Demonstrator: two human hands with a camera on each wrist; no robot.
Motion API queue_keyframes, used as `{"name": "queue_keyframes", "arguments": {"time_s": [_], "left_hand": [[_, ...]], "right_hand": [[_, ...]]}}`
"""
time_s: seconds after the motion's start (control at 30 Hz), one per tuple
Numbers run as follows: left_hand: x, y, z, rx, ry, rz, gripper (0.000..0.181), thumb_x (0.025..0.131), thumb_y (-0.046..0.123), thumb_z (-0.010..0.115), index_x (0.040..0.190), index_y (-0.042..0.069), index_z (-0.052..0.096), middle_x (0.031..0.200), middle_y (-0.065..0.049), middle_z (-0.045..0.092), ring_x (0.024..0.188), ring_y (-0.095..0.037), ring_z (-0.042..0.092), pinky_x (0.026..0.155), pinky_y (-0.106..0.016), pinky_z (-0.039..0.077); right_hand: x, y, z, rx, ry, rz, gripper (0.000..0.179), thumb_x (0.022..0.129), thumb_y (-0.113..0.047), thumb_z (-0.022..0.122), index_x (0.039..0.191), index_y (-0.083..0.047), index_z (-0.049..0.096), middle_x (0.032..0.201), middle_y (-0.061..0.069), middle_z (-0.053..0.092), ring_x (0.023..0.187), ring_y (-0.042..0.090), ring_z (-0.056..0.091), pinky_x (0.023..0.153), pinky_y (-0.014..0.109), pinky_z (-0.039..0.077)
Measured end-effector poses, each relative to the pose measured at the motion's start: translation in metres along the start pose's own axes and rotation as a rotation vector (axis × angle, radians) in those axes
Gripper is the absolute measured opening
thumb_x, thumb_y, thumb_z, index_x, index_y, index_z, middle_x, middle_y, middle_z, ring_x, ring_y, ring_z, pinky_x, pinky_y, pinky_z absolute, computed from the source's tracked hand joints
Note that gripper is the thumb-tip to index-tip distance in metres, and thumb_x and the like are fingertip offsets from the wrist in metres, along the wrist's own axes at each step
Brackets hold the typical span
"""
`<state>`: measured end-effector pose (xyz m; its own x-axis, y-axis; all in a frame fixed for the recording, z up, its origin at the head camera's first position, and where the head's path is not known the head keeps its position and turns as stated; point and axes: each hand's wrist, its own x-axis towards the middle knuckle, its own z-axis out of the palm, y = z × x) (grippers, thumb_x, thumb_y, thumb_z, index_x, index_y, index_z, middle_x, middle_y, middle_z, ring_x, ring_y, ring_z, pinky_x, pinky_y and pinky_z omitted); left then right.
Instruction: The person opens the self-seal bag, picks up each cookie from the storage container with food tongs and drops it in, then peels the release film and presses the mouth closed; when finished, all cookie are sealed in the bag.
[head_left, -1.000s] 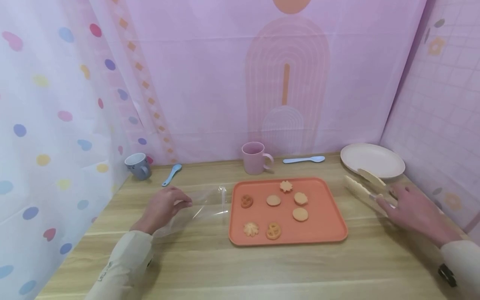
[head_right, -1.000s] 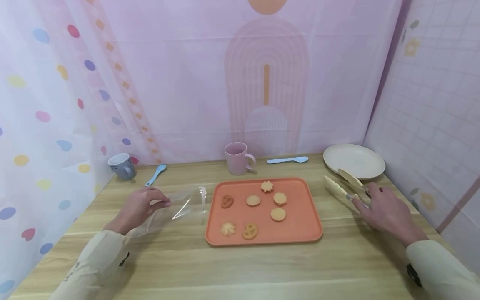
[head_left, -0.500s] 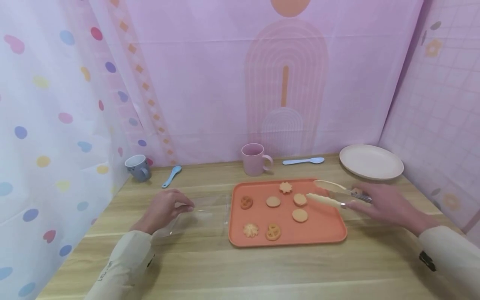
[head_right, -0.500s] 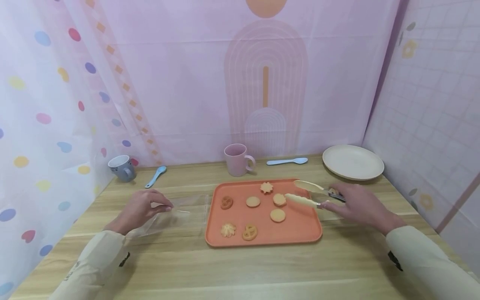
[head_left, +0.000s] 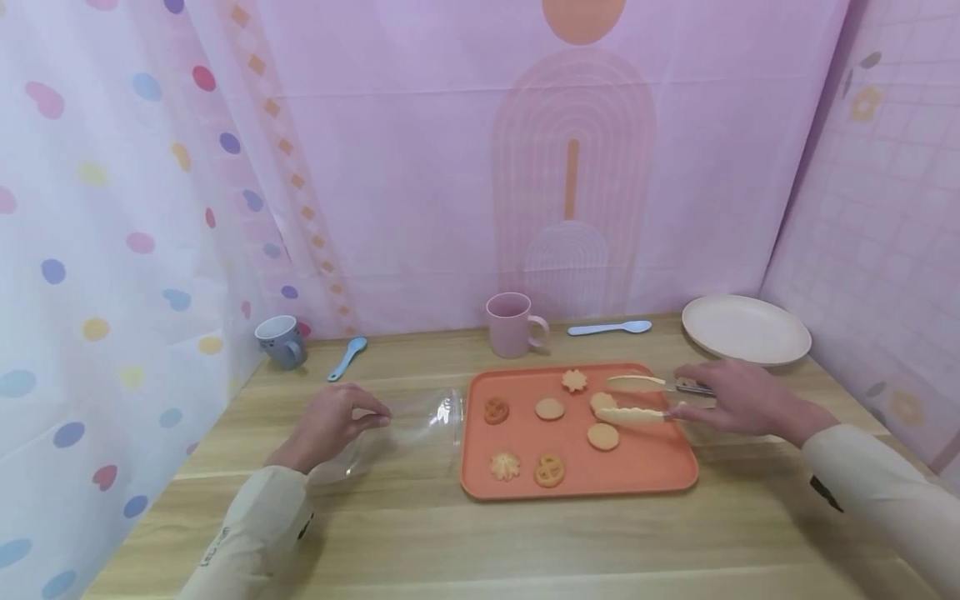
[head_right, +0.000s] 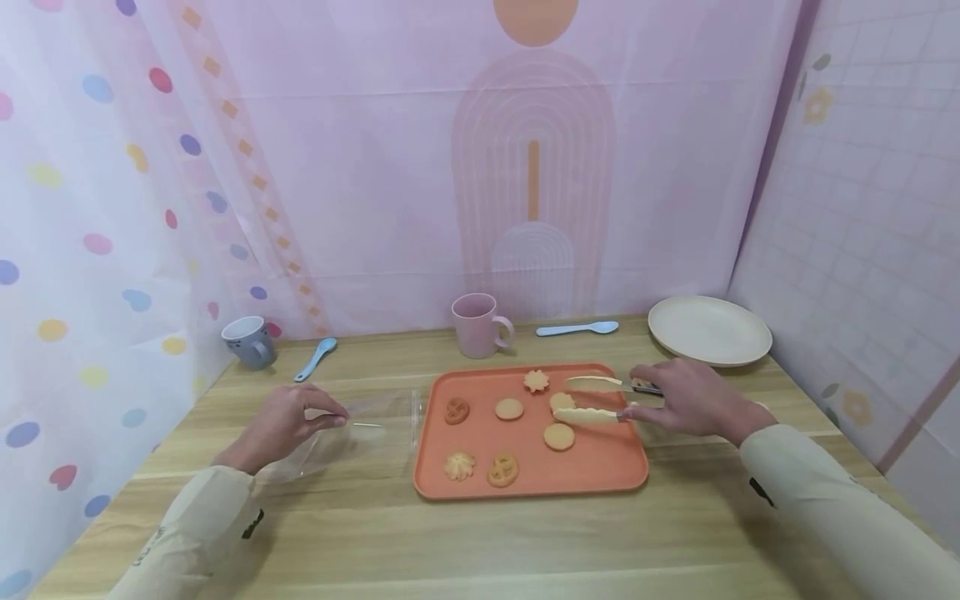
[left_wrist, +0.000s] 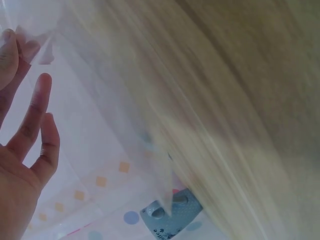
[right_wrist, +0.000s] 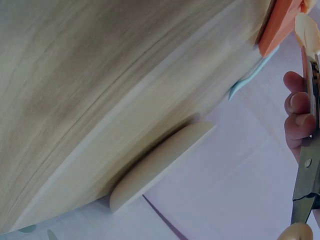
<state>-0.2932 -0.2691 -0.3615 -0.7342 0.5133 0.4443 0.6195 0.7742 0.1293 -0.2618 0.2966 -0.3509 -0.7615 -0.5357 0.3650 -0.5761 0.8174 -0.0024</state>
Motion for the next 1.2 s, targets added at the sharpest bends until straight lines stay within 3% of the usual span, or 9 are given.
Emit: {"name": "queue_keyframes", "arguments": {"time_s": [0.27, 0.43, 0.67, 0.9, 1.2], "left_hand": [[0.0, -0.001, 0.001, -0.035, 0.01, 0.012, 0.01, 0.076, 0.012, 0.085, 0.082, 0.018, 0.081, 0.082, 0.006, 0.078, 0.08, -0.015, 0.072, 0.074, -0.035, 0.058], [0.002, 0.002, -0.001, -0.036, 0.001, 0.009, 0.01, 0.076, 0.012, 0.085, 0.082, 0.019, 0.081, 0.081, 0.007, 0.077, 0.08, -0.015, 0.071, 0.073, -0.035, 0.057], [0.004, 0.004, -0.001, -0.029, -0.008, -0.003, 0.008, 0.077, 0.014, 0.085, 0.083, 0.019, 0.081, 0.083, 0.007, 0.078, 0.082, -0.016, 0.072, 0.076, -0.038, 0.058], [0.003, 0.004, 0.001, -0.027, 0.0, 0.014, 0.011, 0.076, 0.012, 0.085, 0.082, 0.019, 0.081, 0.083, 0.007, 0.078, 0.082, -0.017, 0.072, 0.076, -0.038, 0.058], [0.006, 0.005, 0.002, -0.043, 0.009, 0.021, 0.012, 0.076, 0.008, 0.085, 0.082, 0.018, 0.081, 0.083, 0.005, 0.079, 0.082, -0.018, 0.073, 0.077, -0.04, 0.058]], "right_hand": [[0.002, 0.005, 0.003, 0.034, -0.021, -0.012, 0.041, 0.085, -0.046, 0.076, 0.108, -0.013, 0.073, 0.084, -0.007, 0.073, 0.07, 0.0, 0.059, 0.062, 0.028, 0.052], [0.004, 0.005, 0.004, 0.08, -0.025, -0.025, 0.029, 0.086, -0.042, 0.077, 0.101, -0.018, 0.072, 0.071, -0.017, 0.06, 0.063, -0.006, 0.045, 0.057, 0.02, 0.042], [0.007, 0.0, 0.003, 0.118, 0.004, -0.062, 0.023, 0.085, -0.04, 0.078, 0.096, -0.021, 0.072, 0.063, -0.02, 0.05, 0.058, -0.009, 0.037, 0.053, 0.016, 0.034], [0.016, -0.016, 0.001, 0.166, 0.033, -0.1, 0.02, 0.086, -0.038, 0.078, 0.095, -0.021, 0.073, 0.066, -0.02, 0.054, 0.059, -0.009, 0.039, 0.055, 0.016, 0.037], [0.054, -0.055, 0.003, 0.185, -0.03, -0.098, 0.038, 0.09, -0.048, 0.071, 0.114, -0.02, 0.075, 0.09, -0.012, 0.074, 0.073, -0.004, 0.059, 0.067, 0.023, 0.052]]}}
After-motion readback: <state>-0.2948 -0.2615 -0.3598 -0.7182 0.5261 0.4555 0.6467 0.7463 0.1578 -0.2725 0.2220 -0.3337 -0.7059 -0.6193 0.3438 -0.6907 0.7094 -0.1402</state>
